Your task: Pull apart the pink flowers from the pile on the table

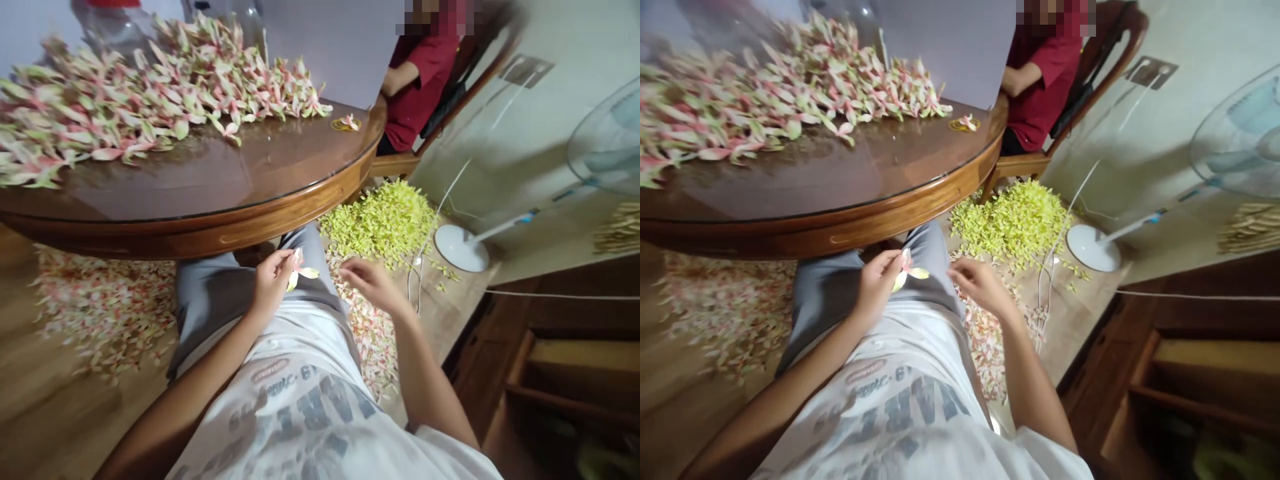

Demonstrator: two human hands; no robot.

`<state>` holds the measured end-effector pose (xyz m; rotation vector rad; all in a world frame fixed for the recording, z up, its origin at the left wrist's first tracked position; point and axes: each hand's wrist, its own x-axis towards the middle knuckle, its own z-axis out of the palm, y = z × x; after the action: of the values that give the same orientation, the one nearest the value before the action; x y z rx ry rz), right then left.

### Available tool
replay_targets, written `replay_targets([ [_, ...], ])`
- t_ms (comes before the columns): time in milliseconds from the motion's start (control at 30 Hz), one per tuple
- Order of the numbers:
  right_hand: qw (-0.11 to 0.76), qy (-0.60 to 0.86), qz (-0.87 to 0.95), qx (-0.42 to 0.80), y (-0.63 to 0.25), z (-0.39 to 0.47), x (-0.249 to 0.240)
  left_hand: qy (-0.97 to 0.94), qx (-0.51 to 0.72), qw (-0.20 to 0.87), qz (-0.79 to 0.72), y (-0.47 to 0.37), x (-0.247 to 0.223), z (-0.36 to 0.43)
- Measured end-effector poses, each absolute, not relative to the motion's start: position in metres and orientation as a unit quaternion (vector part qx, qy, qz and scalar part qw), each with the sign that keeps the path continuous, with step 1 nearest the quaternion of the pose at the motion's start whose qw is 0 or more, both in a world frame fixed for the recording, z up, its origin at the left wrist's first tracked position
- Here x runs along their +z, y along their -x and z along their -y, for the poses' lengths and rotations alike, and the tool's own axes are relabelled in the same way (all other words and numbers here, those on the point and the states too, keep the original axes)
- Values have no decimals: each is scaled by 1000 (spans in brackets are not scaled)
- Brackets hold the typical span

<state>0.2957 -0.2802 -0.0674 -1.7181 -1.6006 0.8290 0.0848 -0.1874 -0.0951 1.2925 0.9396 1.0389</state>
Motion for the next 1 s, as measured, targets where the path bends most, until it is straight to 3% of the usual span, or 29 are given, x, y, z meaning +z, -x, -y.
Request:
replay_targets([
  [67,384,575,617,376,-267,269,-76,-590,428,558,-397,-87,-95,190],
  [167,451,564,595,352,-233,258,-88,-631,409,533,-389,-82,-95,195],
  [433,530,537,526,393,-214,259,-102,-664,354,521,-403,-60,-98,203],
  [1000,504,544,571,352,-225,257,-114,-618,347,552,-438,-62,-106,196],
])
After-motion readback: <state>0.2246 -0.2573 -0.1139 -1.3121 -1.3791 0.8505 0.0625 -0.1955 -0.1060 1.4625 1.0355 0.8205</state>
